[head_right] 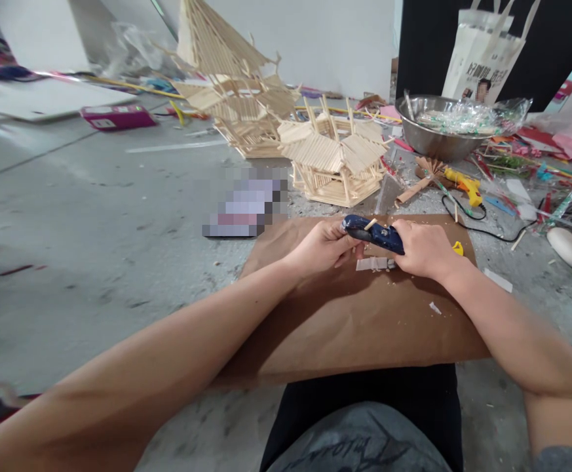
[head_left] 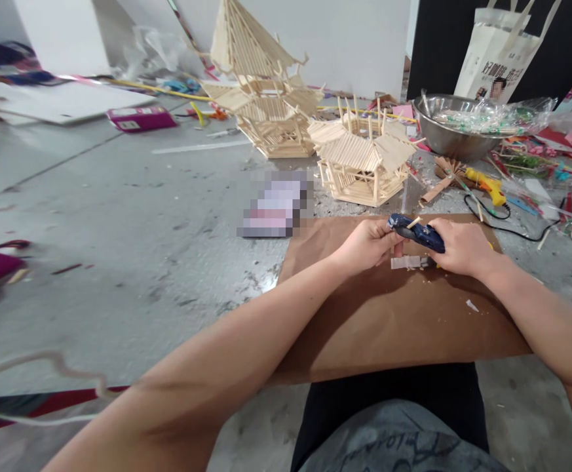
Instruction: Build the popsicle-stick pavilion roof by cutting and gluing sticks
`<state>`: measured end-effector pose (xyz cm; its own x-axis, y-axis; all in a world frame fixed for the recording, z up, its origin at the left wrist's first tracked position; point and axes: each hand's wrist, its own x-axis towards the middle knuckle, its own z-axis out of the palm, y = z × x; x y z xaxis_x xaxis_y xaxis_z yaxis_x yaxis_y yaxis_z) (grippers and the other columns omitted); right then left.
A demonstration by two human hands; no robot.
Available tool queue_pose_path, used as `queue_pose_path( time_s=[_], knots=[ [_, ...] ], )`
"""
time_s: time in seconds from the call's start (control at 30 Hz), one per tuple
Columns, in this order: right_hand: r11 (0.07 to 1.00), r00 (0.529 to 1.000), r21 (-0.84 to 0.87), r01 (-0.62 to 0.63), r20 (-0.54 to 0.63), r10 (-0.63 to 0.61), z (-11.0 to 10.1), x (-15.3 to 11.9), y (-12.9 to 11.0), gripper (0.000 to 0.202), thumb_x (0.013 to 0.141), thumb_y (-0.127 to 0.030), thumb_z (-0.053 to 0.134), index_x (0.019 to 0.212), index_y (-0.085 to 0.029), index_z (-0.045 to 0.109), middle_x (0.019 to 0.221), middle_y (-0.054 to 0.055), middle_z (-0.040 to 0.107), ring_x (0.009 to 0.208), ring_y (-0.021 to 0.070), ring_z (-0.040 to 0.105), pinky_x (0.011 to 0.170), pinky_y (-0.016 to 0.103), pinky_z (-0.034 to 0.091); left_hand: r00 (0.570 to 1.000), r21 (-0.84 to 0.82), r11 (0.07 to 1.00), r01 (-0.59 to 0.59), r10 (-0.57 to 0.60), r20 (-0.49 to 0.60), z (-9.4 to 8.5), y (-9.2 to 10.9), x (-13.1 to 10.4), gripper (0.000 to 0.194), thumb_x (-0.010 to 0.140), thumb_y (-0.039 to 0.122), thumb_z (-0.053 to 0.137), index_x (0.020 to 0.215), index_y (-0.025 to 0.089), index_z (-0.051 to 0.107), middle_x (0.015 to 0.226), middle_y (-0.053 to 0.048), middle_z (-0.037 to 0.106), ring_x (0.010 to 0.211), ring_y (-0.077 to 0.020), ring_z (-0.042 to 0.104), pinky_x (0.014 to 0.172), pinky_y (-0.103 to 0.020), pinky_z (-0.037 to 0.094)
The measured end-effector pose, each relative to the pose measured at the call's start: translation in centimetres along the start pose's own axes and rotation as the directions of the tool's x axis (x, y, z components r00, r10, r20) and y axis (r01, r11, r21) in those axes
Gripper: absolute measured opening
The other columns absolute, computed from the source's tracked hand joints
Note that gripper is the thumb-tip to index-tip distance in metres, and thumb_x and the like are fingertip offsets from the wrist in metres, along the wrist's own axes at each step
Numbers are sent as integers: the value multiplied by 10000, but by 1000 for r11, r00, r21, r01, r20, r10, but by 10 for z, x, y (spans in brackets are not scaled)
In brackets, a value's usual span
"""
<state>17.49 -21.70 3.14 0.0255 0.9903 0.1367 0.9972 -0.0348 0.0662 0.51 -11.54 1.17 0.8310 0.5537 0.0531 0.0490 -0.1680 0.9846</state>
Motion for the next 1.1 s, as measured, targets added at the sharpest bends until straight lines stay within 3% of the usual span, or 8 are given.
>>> queue_pose_path(
  time_s=[0.2,0.37,0.5,0.63,0.83,0.97,1.1],
  knots=[
    [980,980,95,176,-112,-165,9,7,12,514,737,-276,467,1224,-126,401,1172,134,566,990,259,558,806,368,412,993,-133,988,78,-65,94,2,1,0,310,776,358,572,598,105,541,537,5,570,300,-8,360,332,-165,229],
    [945,936,100,311,-207,-286,17,13,20,553,721,-268,487,1240,-103,392,1202,172,540,1093,284,502,910,429,369,984,-361,923,132,-79,158,4,-2,2,311,720,392,629,627,115,523,531,8,598,273,-10,343,298,-161,197],
    [942,924,64,329,-229,-307,17,13,23,587,717,-279,498,1263,-95,386,1223,182,520,1129,290,470,960,459,310,965,-472,858,202,-92,246,2,2,1,298,735,398,612,656,132,504,469,17,584,245,-18,319,280,-156,156],
    [979,954,-9,206,-221,-203,18,14,27,581,776,-365,474,1274,-74,404,1219,191,519,1133,291,458,958,451,301,960,-402,889,218,-122,252,0,4,1,296,751,400,594,666,126,522,445,20,563,256,-26,341,278,-153,166],
    [993,986,-96,66,-149,-80,26,20,38,694,828,-602,307,1263,-79,444,1212,196,529,1126,314,457,925,486,310,977,-165,964,209,-198,80,1,4,3,233,844,312,474,715,127,535,446,43,531,275,-19,332,304,-149,183],
    [992,973,-114,47,-218,-71,23,23,37,657,860,-580,238,1241,-99,474,1239,176,525,1161,315,433,962,558,230,984,-3,984,179,-179,-3,4,8,3,214,867,265,417,793,124,561,439,58,500,303,-19,325,344,-152,213],
    [982,909,-127,141,-376,-180,10,21,25,451,894,-421,338,1190,-140,529,1225,129,553,1181,281,430,1012,564,145,995,118,988,102,-103,0,6,7,2,231,862,285,414,845,123,578,466,54,506,366,-27,352,406,-157,269]
  ],
)
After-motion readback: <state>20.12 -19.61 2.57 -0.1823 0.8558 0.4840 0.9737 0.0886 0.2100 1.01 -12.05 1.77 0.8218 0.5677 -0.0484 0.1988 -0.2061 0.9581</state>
